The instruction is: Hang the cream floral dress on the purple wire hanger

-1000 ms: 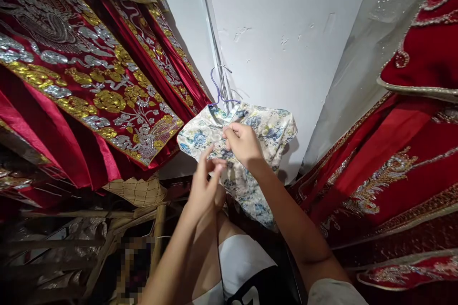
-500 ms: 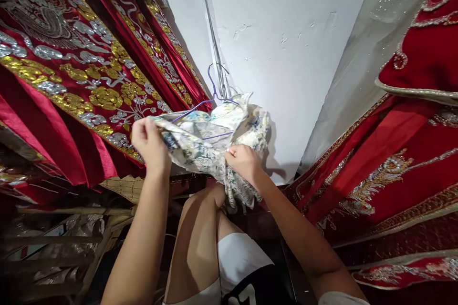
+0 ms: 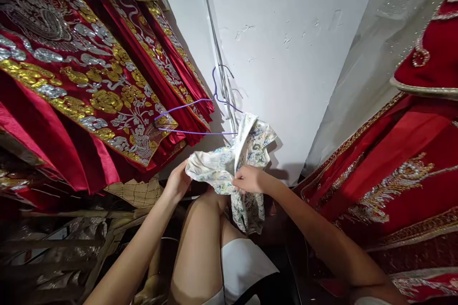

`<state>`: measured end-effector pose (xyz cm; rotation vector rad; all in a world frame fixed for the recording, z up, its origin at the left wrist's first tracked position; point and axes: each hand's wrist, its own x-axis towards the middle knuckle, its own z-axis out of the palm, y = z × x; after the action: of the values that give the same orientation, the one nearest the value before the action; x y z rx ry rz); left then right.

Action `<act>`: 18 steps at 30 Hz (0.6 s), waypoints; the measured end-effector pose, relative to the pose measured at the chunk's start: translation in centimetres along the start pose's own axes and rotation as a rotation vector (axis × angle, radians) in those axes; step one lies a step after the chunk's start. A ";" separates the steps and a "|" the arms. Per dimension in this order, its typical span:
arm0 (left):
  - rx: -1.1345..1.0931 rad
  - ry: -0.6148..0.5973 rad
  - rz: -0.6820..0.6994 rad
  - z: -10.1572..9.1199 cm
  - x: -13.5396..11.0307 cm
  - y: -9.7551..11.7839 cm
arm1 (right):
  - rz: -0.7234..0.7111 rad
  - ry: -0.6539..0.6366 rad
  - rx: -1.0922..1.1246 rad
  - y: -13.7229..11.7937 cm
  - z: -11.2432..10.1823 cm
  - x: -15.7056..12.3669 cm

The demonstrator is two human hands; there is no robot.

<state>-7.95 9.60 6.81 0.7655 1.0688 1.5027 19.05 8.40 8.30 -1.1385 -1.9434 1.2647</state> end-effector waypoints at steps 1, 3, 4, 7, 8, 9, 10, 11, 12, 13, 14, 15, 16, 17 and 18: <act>-0.035 -0.028 0.046 0.6 -0.7 0.7 | -0.006 0.014 0.012 0.3 0.0 0.3; -0.042 -0.140 0.137 2.2 -2.4 2.2 | -0.009 0.118 0.072 0.2 0.5 1.2; -0.006 -0.218 0.164 3.2 -3.4 2.8 | 0.006 0.178 0.115 -0.1 0.9 1.6; 0.198 -0.453 0.241 5.8 -6.4 3.9 | 0.034 0.213 0.339 -2.0 2.1 2.1; 0.283 -0.513 0.284 6.4 -7.1 4.1 | 0.027 0.178 0.453 -2.8 2.4 1.9; 0.365 -0.559 0.332 6.7 -7.7 4.3 | 0.022 0.115 0.576 -3.4 2.6 1.6; 0.433 -0.590 0.379 6.9 -8.0 4.5 | 0.027 0.034 0.696 -4.1 2.6 1.2; 0.480 -0.602 0.416 6.8 -8.2 4.6 | 0.049 -0.057 0.797 -4.6 2.6 0.6; 0.502 -0.600 0.437 6.7 -8.1 4.6 | 0.082 -0.154 0.866 -5.1 2.4 0.1; 0.498 -0.592 0.432 6.4 -8.0 4.6 | 0.111 -0.243 0.895 -5.5 2.1 -0.5; 0.473 -0.589 0.399 6.1 -7.8 4.4 | 0.129 -0.312 0.881 -6.0 1.9 -1.0; 0.438 -0.596 0.346 5.7 -7.6 4.2 | 0.126 -0.353 0.829 -6.4 1.6 -1.5; 0.411 -0.610 0.283 5.2 -7.5 3.7 | 0.102 -0.376 0.741 -6.8 1.3 -2.0; 0.401 -0.632 0.214 4.6 -7.4 3.2 | 0.055 -0.374 0.625 -7.2 1.0 -2.4; 0.412 -0.653 0.149 4.0 -7.3 2.6 | -0.011 -0.341 0.489 -7.5 0.6 -2.7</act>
<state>-3.87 3.30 11.33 1.5267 0.8264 1.0271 17.22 4.33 14.94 -0.6974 -1.7091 1.8927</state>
